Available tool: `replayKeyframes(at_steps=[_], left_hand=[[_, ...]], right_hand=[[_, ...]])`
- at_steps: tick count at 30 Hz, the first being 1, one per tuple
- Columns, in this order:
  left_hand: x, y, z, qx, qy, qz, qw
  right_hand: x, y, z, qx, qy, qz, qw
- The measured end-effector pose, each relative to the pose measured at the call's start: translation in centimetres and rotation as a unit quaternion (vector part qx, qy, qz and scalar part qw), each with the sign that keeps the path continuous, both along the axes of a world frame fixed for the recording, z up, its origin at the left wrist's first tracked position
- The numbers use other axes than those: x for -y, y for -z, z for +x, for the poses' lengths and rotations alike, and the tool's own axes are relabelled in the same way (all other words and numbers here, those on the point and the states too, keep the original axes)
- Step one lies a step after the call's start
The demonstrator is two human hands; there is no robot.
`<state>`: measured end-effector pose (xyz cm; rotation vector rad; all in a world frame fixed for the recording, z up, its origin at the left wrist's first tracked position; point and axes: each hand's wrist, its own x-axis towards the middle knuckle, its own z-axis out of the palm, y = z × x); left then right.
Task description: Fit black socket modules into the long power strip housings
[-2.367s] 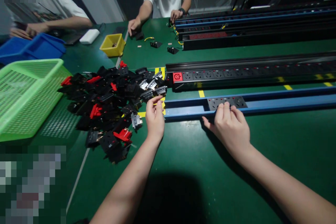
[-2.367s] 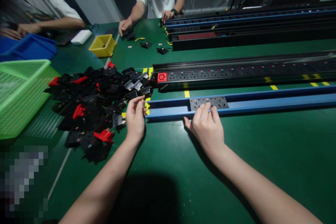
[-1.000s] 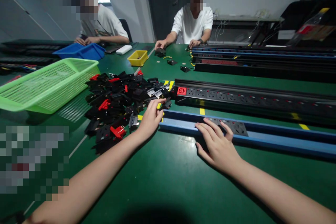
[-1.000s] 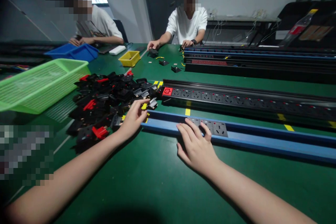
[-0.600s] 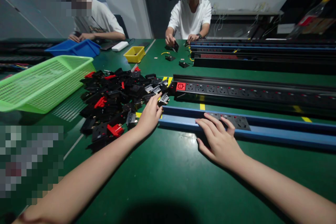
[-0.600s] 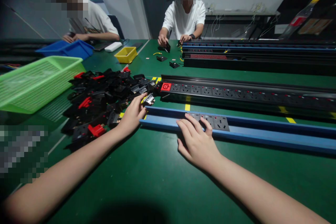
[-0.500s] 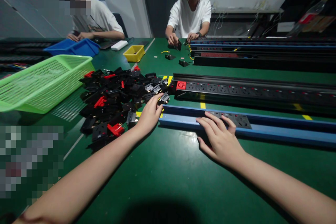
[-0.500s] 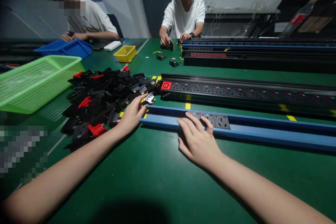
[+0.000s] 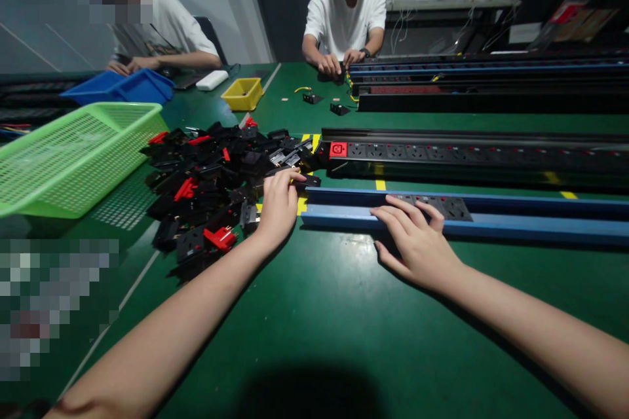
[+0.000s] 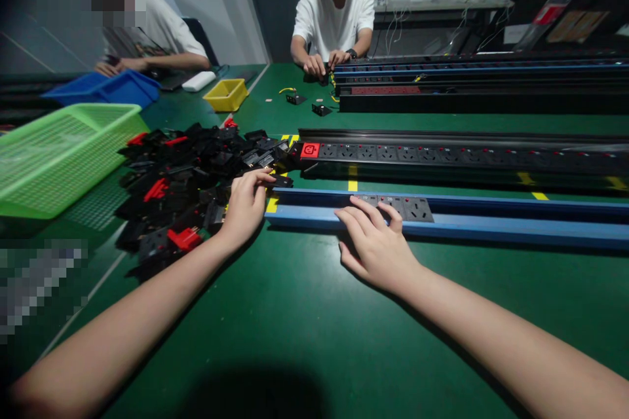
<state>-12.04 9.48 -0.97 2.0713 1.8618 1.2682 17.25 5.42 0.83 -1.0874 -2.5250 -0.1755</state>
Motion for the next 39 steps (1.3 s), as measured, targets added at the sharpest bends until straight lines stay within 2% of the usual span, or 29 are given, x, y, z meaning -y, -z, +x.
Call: replayKeyframes(at_steps=[10, 19, 24, 27, 31, 36, 39], left_hand=[[0.6, -0.2, 0.3, 0.036, 0.0, -0.017, 0.999], [0.5, 0.2, 0.2, -0.017, -0.043, -0.035, 0.998], [0.8, 0.1, 0.2, 0.02, -0.014, -0.033, 0.999], [0.9, 0.2, 0.3, 0.035, -0.018, -0.03, 0.999], [1.0, 0.4, 0.2, 0.021, -0.032, -0.021, 0.999], [1.5, 0.2, 0.3, -0.019, -0.05, -0.042, 0.998], [1.7, 0.0, 0.3, -0.009, -0.054, -0.063, 0.996]], right_hand=[[0.0, 0.0, -0.1, 0.012, 0.006, 0.005, 1.0], [0.1, 0.0, -0.1, 0.016, 0.004, 0.0, 1.0], [0.1, -0.1, 0.0, 0.019, 0.003, -0.005, 1.0], [0.1, -0.2, 0.0, 0.02, 0.002, -0.009, 1.0], [0.1, -0.2, 0.0, 0.023, 0.003, -0.004, 1.0], [0.1, -0.2, 0.0, 0.03, -0.003, 0.007, 1.0], [0.1, -0.1, 0.1, 0.035, -0.009, 0.019, 0.999]])
